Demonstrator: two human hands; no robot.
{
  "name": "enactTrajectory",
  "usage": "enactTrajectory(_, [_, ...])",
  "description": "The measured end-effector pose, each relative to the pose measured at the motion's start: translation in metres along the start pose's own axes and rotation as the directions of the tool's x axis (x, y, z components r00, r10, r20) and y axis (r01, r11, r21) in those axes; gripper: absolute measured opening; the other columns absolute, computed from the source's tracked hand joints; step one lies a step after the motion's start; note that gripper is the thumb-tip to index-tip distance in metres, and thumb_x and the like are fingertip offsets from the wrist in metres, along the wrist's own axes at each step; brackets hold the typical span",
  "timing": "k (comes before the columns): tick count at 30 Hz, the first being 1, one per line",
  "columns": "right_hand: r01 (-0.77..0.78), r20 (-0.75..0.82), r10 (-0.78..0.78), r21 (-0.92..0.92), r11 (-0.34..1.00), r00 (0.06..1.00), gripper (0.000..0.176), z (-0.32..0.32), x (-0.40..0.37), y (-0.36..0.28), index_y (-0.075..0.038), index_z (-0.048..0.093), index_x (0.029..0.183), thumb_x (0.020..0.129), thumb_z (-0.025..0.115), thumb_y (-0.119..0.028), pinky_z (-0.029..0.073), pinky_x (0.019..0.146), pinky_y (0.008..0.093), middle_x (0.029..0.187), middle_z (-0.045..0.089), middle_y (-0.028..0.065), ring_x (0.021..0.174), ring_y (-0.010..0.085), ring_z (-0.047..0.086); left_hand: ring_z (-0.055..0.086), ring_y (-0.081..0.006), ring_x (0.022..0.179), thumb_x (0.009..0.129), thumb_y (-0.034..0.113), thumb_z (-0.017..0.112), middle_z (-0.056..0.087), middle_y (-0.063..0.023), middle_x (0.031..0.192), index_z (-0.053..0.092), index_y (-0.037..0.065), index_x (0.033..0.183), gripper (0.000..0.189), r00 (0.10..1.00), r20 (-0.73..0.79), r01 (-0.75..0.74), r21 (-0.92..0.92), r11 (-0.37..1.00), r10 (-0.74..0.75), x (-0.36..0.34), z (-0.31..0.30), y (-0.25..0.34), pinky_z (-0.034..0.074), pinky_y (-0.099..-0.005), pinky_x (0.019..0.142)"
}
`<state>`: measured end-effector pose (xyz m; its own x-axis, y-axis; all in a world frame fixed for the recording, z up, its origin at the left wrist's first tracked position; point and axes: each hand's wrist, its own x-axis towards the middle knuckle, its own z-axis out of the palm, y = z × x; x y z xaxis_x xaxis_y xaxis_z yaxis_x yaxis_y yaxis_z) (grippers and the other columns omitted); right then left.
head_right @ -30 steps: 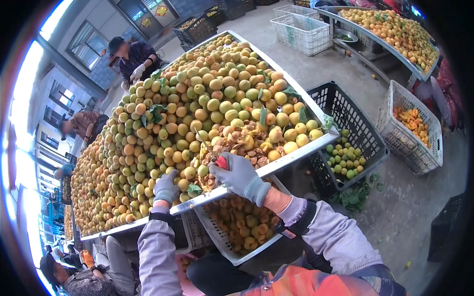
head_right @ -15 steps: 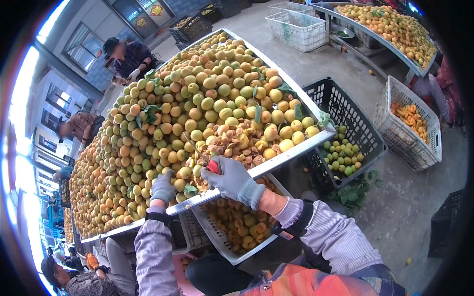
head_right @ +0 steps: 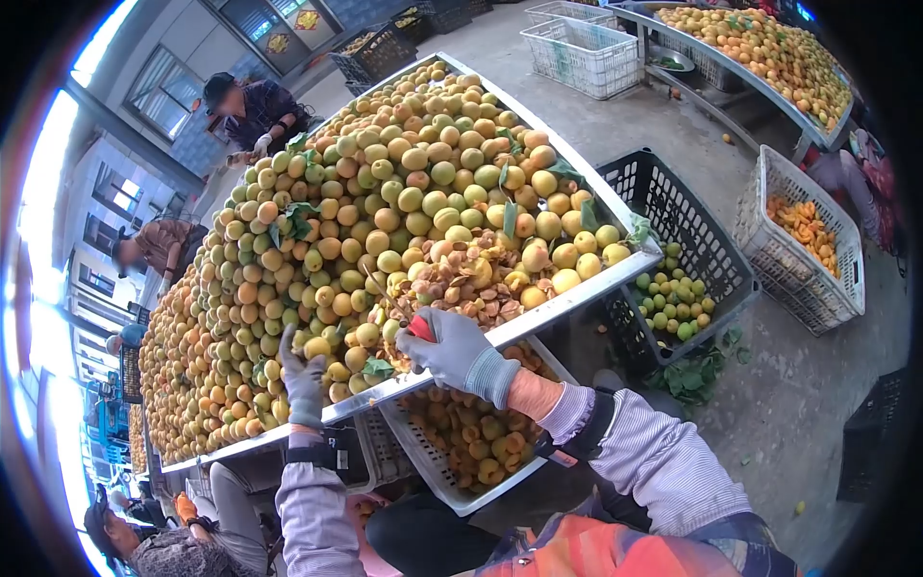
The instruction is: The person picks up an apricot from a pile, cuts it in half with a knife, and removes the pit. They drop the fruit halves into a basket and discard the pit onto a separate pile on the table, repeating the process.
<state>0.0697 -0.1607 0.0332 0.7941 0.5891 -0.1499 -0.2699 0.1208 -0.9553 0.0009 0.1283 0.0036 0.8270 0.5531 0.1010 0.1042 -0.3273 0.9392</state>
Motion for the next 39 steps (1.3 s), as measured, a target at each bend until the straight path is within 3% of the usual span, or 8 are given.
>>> enactTrajectory(6, [-0.094, 0.105, 0.106, -0.113, 0.989, 0.989, 0.027, 0.008, -0.004, -0.001, -0.007, 0.051, 0.084, 0.089, 0.059, -0.032, 0.039, 0.042, 0.0208, 0.061, 0.053, -0.0009, 0.047, 0.0059, 0.048, 0.059, -0.02, 0.097, 0.084, 0.008, 0.055, 0.058, -0.0057, 0.113, 0.04, 0.018, 0.135, 0.054, 0.972, 0.229, 0.165, -0.819, 0.55, 0.049, -0.02, -0.012, 0.02, 0.043, -0.0408, 0.095])
enactTrajectory(18, [-0.139, 0.127, 0.137, 0.003, 0.99, 0.982, 0.03, 0.006, -0.005, -0.005, -0.006, 0.052, 0.086, 0.089, 0.058, -0.035, 0.038, 0.038, 0.0215, 0.062, 0.056, 0.0016, 0.042, 0.0069, 0.047, 0.061, -0.0253, 0.097, 0.092, 0.026, 0.048, 0.063, -0.0139, 0.106, 0.058, 0.002, 0.107, 0.03, 0.963, 0.266, 0.268, -0.957, 0.115, -0.035, -0.009, 0.024, 0.017, 0.045, -0.0405, 0.093])
enactTrajectory(24, [-0.116, 0.126, 0.116, -0.008, 0.993, 0.985, 0.03, 0.003, -0.003, -0.001, -0.006, 0.052, 0.083, 0.089, 0.059, -0.034, 0.039, 0.039, 0.0221, 0.06, 0.053, 0.0, 0.042, 0.0068, 0.046, 0.058, -0.0236, 0.095, 0.087, 0.018, 0.056, 0.057, -0.0123, 0.11, 0.056, 0.001, 0.106, 0.026, 0.949, 0.303, 0.288, -0.732, 0.617, -0.083, 0.011, 0.008, -0.001, 0.046, -0.0354, 0.089])
enactTrajectory(28, [-0.105, 0.122, 0.105, -0.008, 0.994, 0.987, 0.028, 0.0, -0.001, 0.003, -0.006, 0.052, 0.083, 0.089, 0.059, -0.032, 0.038, 0.039, 0.0221, 0.059, 0.052, -0.0005, 0.043, 0.0064, 0.045, 0.056, -0.0184, 0.096, 0.08, 0.006, 0.061, 0.051, -0.01, 0.111, 0.056, -0.003, 0.108, 0.03, 0.947, 0.022, -0.257, 0.647, 0.717, 0.32, 0.011, -0.02, 0.02, 0.051, -0.0291, 0.078])
enactTrajectory(32, [-0.117, 0.137, 0.113, 0.019, 0.993, 0.984, 0.026, 0.004, -0.002, 0.003, -0.006, 0.052, 0.084, 0.089, 0.059, -0.031, 0.037, 0.039, 0.0212, 0.059, 0.052, -0.0008, 0.044, 0.0057, 0.045, 0.058, -0.0191, 0.086, 0.083, 0.016, 0.055, 0.058, -0.0079, 0.101, 0.052, 0.002, 0.113, 0.033, 0.98, 0.138, 0.197, -0.578, 0.792, -0.144, 0.001, -0.038, 0.036, 0.052, -0.0304, 0.075])
enactTrajectory(34, [-0.134, 0.152, 0.125, 0.048, 0.99, 0.98, 0.026, 0.006, -0.002, 0.005, -0.006, 0.052, 0.084, 0.089, 0.059, -0.031, 0.037, 0.039, 0.0209, 0.059, 0.052, -0.0009, 0.043, 0.0056, 0.044, 0.057, -0.0204, 0.089, 0.081, 0.017, 0.059, 0.059, -0.0088, 0.102, 0.054, 0.003, 0.11, 0.033, 0.982, 0.184, 0.062, -0.075, 0.995, -0.047, 0.008, -0.044, 0.025, 0.049, -0.0321, 0.08])
enactTrajectory(36, [-0.134, 0.17, 0.132, -0.003, 0.991, 0.977, 0.025, 0.006, -0.002, 0.007, -0.007, 0.052, 0.086, 0.089, 0.059, -0.03, 0.035, 0.038, 0.0205, 0.059, 0.052, -0.0011, 0.043, 0.0053, 0.043, 0.058, -0.0207, 0.09, 0.078, 0.018, 0.063, 0.06, -0.0101, 0.102, 0.056, 0.001, 0.108, 0.036, 0.976, 0.167, -0.215, 0.844, 0.492, 0.14, 0.008, -0.046, 0.02, 0.047, -0.0323, 0.083])
enactTrajectory(39, [-0.13, 0.162, 0.124, 0.027, 0.991, 0.979, 0.024, 0.006, -0.001, 0.008, -0.007, 0.052, 0.087, 0.089, 0.059, -0.03, 0.034, 0.037, 0.0205, 0.059, 0.051, -0.0018, 0.042, 0.0051, 0.042, 0.06, -0.02, 0.085, 0.075, 0.014, 0.067, 0.062, -0.0106, 0.096, 0.059, 0.0, 0.103, 0.033, 0.989, -0.144, 0.016, 0.32, 0.947, 0.032, 0.017, -0.059, 0.006, 0.048, -0.0322, 0.078])
